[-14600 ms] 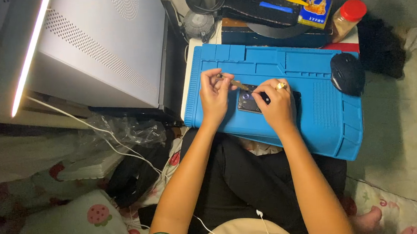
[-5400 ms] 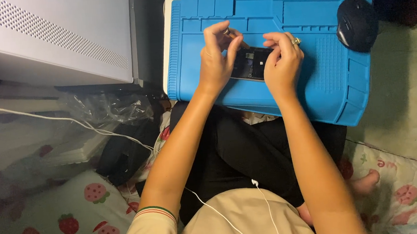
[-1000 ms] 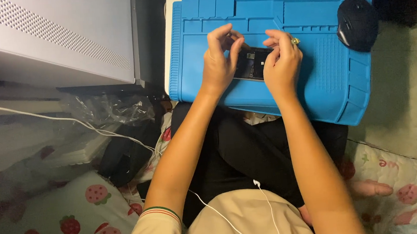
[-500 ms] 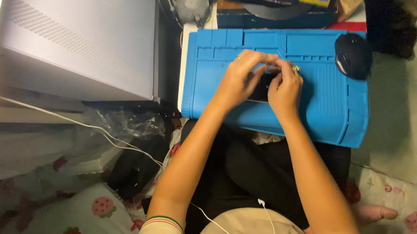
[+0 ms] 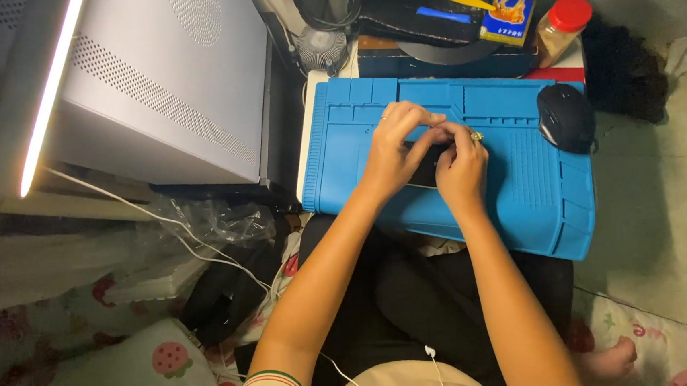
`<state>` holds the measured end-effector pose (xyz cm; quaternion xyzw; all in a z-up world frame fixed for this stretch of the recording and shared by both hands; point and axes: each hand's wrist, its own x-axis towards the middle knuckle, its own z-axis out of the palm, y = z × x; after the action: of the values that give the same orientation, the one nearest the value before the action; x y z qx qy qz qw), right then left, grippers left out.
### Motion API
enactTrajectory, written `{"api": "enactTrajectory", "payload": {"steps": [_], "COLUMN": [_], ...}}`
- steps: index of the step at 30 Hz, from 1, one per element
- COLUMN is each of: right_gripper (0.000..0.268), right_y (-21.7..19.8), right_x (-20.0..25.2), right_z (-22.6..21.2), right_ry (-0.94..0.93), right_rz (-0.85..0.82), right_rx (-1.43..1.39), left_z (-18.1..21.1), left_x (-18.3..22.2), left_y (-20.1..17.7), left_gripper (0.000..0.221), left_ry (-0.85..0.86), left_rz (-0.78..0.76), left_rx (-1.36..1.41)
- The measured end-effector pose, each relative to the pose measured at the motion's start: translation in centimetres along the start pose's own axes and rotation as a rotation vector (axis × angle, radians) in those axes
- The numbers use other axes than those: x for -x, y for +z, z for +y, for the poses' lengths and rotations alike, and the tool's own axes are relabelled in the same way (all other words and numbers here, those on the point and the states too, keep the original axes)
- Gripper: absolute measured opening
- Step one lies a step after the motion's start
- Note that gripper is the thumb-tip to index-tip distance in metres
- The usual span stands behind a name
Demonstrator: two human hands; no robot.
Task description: The person is disassembling a mobile phone on a repair mat, using a screwdriver to remove internal components.
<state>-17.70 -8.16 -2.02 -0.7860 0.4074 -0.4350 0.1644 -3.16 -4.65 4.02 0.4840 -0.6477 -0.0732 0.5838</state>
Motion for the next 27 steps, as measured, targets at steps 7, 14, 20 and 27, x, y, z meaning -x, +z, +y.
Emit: {"api": "enactTrajectory", "payload": {"steps": [7, 14, 20, 27], "right_gripper": [0.038, 0.037, 0.041, 0.042], "right_y": [0.3, 0.7, 0.2, -0.1], "right_x": [0.4, 0.6, 0.3, 0.2], "right_z": [0.8, 1.2, 0.7, 0.0], "right_ry": [0.001, 0.000, -0.008, -0.012], "right_rz": [-0.008, 0.003, 0.000, -0.010], "right_rx": [-0.002, -0.002, -0.022, -0.015], "left_z": [0.7, 1.3, 0.5, 0.6], "left_x": [0.1, 0.1, 0.2, 0.5], "left_y": [0.2, 0.3, 0.3, 0.1], "left_gripper": [0.018, 0.017, 0.019, 0.024], "left_ry": [-0.061, -0.082, -0.074, -0.084], "left_rz": [-0.023, -0.034, -0.001, 0.016], "left_rx": [0.113, 0.118, 0.077, 0.073]}}
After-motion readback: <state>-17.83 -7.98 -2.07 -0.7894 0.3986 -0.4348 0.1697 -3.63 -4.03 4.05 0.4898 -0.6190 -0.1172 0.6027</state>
